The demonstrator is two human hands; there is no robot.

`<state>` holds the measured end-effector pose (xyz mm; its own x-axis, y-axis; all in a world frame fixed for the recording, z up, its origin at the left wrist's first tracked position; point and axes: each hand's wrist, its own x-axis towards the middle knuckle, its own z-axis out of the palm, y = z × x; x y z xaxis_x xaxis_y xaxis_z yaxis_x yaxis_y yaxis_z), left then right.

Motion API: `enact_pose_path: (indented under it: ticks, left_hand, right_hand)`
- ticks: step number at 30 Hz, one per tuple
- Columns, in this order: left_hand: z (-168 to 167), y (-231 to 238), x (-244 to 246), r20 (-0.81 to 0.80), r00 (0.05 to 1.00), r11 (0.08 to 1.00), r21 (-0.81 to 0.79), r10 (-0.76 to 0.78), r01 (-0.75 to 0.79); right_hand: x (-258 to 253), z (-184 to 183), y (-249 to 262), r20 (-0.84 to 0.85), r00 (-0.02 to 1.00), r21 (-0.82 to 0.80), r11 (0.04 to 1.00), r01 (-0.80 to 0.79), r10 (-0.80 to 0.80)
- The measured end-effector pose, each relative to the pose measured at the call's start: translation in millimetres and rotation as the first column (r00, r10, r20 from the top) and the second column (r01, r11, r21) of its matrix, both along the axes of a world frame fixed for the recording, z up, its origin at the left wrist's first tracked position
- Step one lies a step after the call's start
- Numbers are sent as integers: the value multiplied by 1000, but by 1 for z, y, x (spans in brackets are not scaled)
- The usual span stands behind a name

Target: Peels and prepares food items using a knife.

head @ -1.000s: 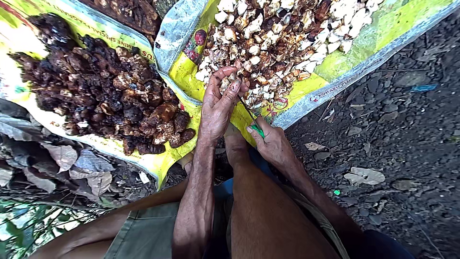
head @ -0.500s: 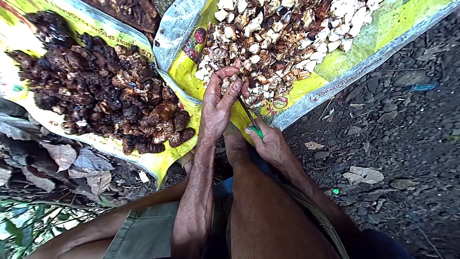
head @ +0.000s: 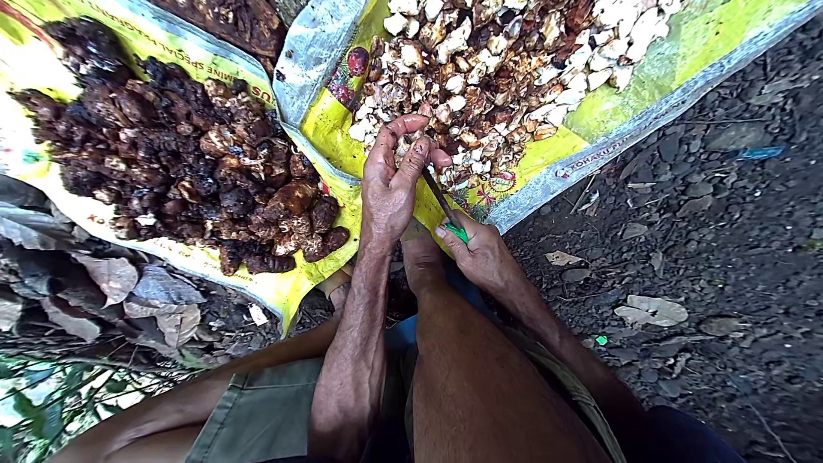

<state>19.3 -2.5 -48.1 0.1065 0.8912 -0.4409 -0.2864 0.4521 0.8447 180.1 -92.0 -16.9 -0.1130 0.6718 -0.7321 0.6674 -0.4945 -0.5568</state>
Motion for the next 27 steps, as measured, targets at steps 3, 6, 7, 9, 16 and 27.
enact_pose_path:
  ticks: [3, 6, 7, 9, 16, 27]
  left_hand:
    - [59, 40, 16, -196, 976, 836, -549, -98, -26]
    - [4, -3, 15, -145, 984, 991, -57, 109, -118]
    - [3, -4, 18, -136, 981, 985, -80, 139, -151]
    - [6, -3, 22, -165, 971, 973, -124, 173, -195]
    - [6, 0, 24, -215, 941, 936, -179, 262, -302]
    - [1, 0, 19, -4, 950, 930, -205, 312, -306]
  right_hand:
    - [-2, -1, -1, 71, 997, 43, 999, -28, 25]
    - [-3, -6, -3, 192, 980, 94, 993, -74, 55]
    - [-3, -6, -4, 233, 970, 113, 990, -90, 61]
    - [-3, -6, -2, 305, 950, 151, 981, -122, 71]
    - [-2, -9, 7, 194, 979, 38, 996, -76, 67]
    - [12, -15, 9, -307, 898, -348, 915, 202, -315]
